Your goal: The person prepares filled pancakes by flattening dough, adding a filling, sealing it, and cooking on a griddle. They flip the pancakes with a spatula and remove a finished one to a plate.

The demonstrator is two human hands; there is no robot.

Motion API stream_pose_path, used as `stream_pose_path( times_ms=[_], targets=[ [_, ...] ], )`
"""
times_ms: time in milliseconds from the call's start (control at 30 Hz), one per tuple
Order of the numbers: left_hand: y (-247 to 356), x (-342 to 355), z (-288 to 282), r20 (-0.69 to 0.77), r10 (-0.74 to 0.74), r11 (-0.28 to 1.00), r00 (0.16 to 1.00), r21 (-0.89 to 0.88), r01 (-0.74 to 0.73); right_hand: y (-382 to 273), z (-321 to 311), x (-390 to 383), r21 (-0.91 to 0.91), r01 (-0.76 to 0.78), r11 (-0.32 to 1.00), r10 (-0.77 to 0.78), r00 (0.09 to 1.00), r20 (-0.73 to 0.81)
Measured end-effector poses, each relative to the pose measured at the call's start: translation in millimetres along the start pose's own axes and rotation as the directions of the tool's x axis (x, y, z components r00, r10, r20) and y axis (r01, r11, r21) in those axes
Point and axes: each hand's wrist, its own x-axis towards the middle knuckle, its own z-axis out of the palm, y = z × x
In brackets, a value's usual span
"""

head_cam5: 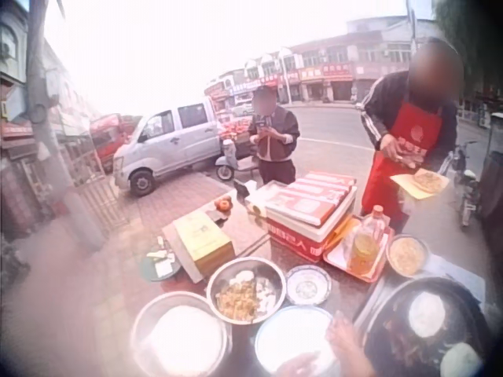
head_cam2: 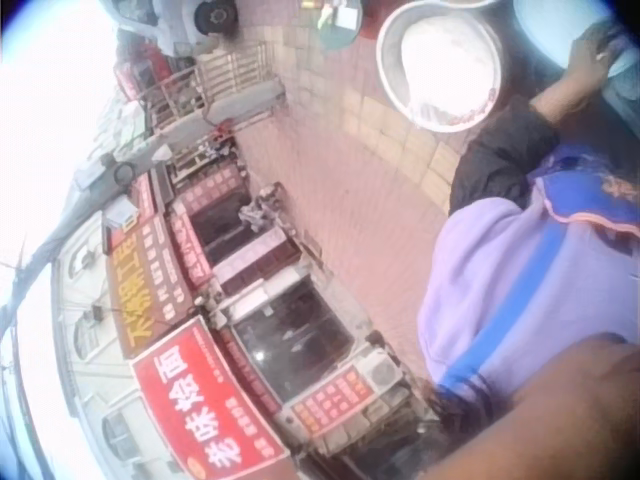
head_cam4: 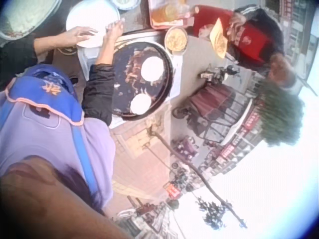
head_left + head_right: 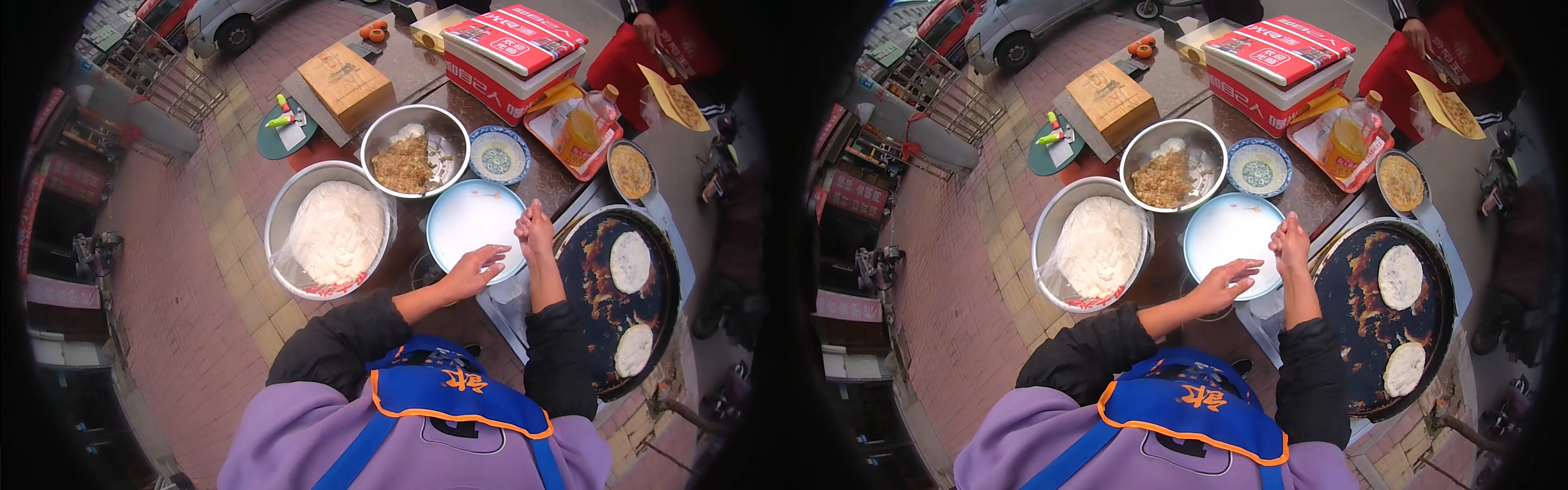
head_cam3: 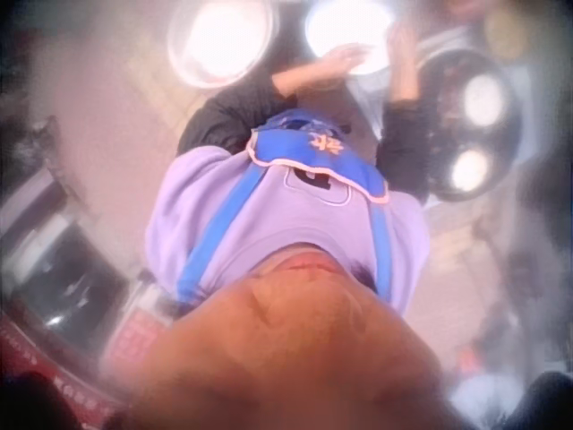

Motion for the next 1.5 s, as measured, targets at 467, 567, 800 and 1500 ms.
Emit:
stream_pose_path(
  times_ms=[467,567,800,1500],
  targets=[
    [-51,-192,-274,-0.692,-0.264,0.955,0.672,-0.088,0.284,26,69,141,-0.963,0.202,-0.179,-0.455,0.851,0.263],
    [-67,-200,-283,-0.676,-0.275,0.957,0.684,-0.125,0.261,56,78,63,-0.867,0.497,-0.044,-0.692,0.61,0.385],
    [-87,-198,-278,-0.652,-0.303,0.953,0.696,-0.215,0.214,120,33,-34,-0.946,0.072,-0.316,-0.553,0.796,0.245],
    [-94,-219,-266,-0.74,-0.282,0.925,0.611,-0.04,0.379,88,24,9,-0.729,0.322,0.604,-0.215,0.947,0.24]
  ],
)
